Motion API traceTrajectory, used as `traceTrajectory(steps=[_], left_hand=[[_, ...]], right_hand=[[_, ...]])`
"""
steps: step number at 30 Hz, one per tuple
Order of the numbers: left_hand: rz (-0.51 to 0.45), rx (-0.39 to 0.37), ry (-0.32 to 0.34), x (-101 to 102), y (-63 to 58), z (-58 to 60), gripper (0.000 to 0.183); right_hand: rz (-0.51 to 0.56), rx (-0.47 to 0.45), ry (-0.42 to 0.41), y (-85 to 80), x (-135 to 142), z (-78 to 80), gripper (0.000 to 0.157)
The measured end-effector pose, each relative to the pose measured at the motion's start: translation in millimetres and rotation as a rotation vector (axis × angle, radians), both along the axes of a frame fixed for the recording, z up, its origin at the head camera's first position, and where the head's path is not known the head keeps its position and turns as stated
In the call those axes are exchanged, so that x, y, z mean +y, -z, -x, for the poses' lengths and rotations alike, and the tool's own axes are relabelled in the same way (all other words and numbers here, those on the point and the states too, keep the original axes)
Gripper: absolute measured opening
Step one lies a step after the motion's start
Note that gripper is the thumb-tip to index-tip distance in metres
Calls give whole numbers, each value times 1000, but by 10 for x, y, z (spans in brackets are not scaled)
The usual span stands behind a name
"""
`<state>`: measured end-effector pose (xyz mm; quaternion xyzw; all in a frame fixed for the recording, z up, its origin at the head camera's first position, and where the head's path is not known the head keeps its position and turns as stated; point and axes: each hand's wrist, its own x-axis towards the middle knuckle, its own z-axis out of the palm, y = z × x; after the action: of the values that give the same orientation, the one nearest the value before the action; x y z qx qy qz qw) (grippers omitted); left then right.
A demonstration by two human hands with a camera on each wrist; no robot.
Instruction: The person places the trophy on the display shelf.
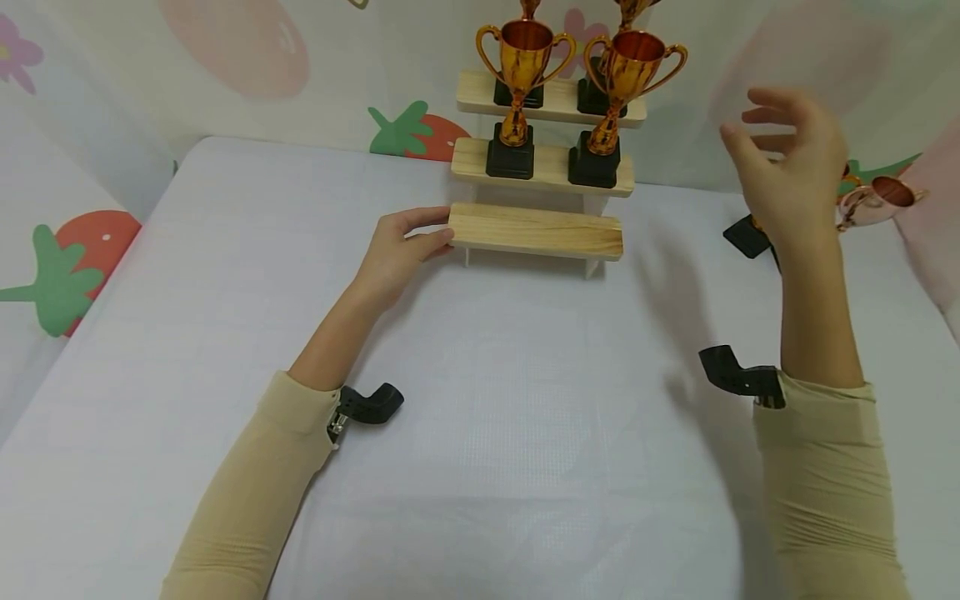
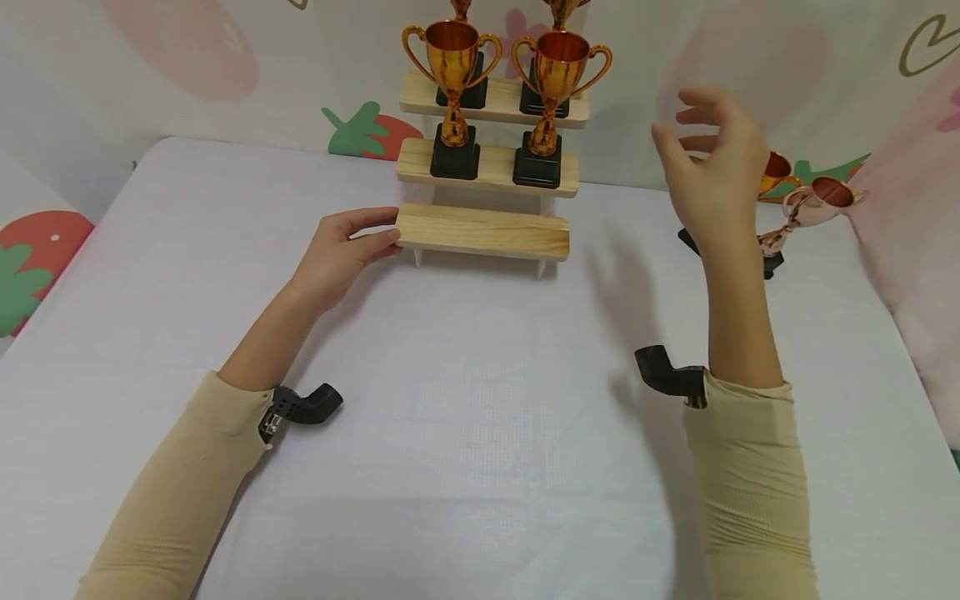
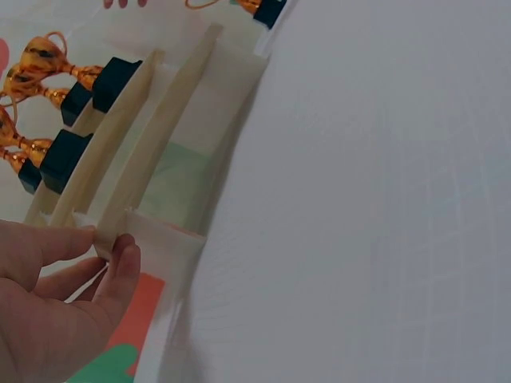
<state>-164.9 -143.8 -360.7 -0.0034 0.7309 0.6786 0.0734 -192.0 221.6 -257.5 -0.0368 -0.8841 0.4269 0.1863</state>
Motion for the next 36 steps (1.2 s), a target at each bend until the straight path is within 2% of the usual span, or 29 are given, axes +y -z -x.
traceTrajectory(steps=[11,21,28,36], left_hand=[[-4,5,4,4,-6,-8,43],[2,8,-2,4,-1,-8,43],[8,11,-5,-4,14,-5,43],[-4,12,-8,3,20,-2,43]], right_hand=[[-33,3,39,155,43,-33,45],[-11,18,58,270,102,-37,43],[70,49,74,288,156,4,42],[3,30,141,277,233,-11,44]])
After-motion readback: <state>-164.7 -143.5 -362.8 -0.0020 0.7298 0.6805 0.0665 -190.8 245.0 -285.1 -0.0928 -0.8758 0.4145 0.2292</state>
